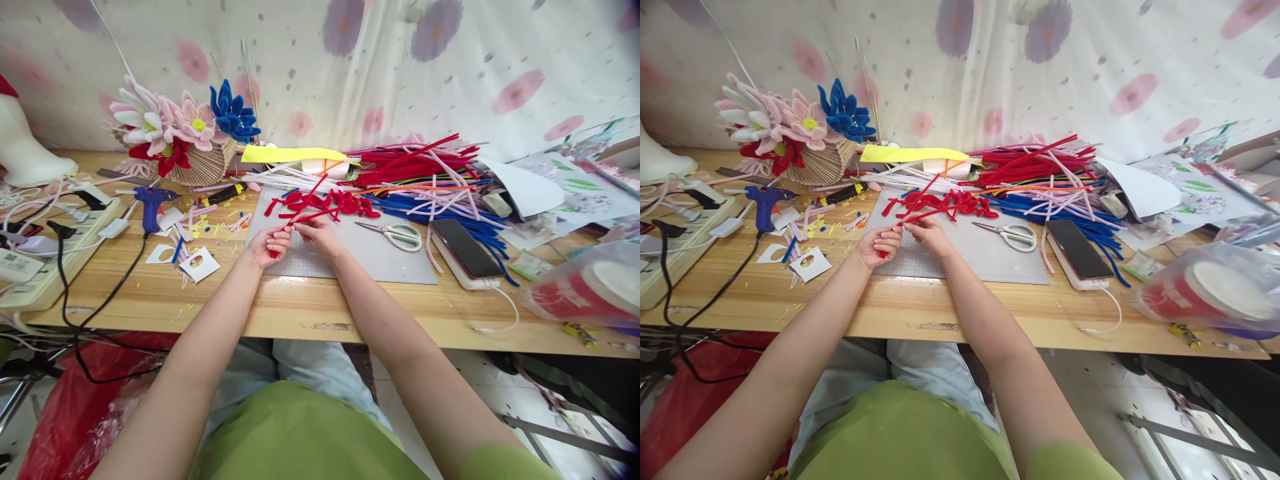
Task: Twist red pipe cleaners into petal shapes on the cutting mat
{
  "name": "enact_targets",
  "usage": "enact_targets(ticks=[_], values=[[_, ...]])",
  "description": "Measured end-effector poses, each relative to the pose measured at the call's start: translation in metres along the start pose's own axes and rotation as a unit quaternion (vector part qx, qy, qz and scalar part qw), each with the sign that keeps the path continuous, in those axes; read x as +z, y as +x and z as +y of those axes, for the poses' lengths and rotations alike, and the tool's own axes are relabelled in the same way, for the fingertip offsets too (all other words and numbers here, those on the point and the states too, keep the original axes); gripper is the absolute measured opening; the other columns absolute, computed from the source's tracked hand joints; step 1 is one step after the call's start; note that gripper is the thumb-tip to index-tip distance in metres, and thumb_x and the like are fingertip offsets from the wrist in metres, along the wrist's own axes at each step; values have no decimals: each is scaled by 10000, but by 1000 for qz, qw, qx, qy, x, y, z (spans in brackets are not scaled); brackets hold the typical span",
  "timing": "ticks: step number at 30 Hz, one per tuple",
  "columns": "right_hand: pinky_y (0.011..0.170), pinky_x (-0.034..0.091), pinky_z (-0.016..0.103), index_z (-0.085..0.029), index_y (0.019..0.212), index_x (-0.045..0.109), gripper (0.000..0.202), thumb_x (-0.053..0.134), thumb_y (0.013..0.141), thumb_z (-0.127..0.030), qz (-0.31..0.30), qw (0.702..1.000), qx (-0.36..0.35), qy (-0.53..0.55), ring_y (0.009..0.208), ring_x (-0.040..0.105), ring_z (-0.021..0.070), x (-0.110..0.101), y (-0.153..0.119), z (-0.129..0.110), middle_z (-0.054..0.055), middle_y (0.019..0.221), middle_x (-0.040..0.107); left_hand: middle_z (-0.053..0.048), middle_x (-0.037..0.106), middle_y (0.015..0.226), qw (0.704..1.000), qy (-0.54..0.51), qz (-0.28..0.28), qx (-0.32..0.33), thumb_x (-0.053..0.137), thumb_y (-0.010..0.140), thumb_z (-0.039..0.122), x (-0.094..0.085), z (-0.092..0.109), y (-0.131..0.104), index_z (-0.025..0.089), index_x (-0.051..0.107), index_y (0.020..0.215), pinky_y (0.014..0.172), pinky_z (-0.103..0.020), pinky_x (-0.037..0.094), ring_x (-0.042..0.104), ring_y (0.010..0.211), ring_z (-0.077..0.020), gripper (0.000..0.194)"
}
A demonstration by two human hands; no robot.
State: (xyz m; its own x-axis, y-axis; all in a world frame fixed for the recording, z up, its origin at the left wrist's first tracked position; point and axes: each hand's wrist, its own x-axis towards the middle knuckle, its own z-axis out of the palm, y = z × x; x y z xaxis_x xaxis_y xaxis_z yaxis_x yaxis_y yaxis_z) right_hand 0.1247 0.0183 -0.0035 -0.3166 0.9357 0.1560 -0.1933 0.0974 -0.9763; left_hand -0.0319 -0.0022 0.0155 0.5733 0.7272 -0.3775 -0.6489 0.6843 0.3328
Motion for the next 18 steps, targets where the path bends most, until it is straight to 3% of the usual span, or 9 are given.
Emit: enact_targets(ticks=[12, 18], values=[[481, 371, 206, -185, 858, 573, 180, 562, 795, -353, -73, 982, -50, -168, 545, 460, 79, -7, 5, 0, -26, 704, 523, 60, 419, 438, 995, -70, -32, -61, 415, 880, 71, -8, 0, 3, 167, 455, 776, 268, -32, 269, 385, 293, -10, 148], [493, 380, 230, -197, 810, 470, 193, 508, 848, -383, -56, 972, -48, -223, 550, 467, 98, -8, 10, 9, -19, 673, 502, 56, 426, 463, 991, -91, -58, -78, 394, 896, 102, -4, -3, 4, 160, 460, 781, 299, -21, 304, 403, 312, -5, 145]])
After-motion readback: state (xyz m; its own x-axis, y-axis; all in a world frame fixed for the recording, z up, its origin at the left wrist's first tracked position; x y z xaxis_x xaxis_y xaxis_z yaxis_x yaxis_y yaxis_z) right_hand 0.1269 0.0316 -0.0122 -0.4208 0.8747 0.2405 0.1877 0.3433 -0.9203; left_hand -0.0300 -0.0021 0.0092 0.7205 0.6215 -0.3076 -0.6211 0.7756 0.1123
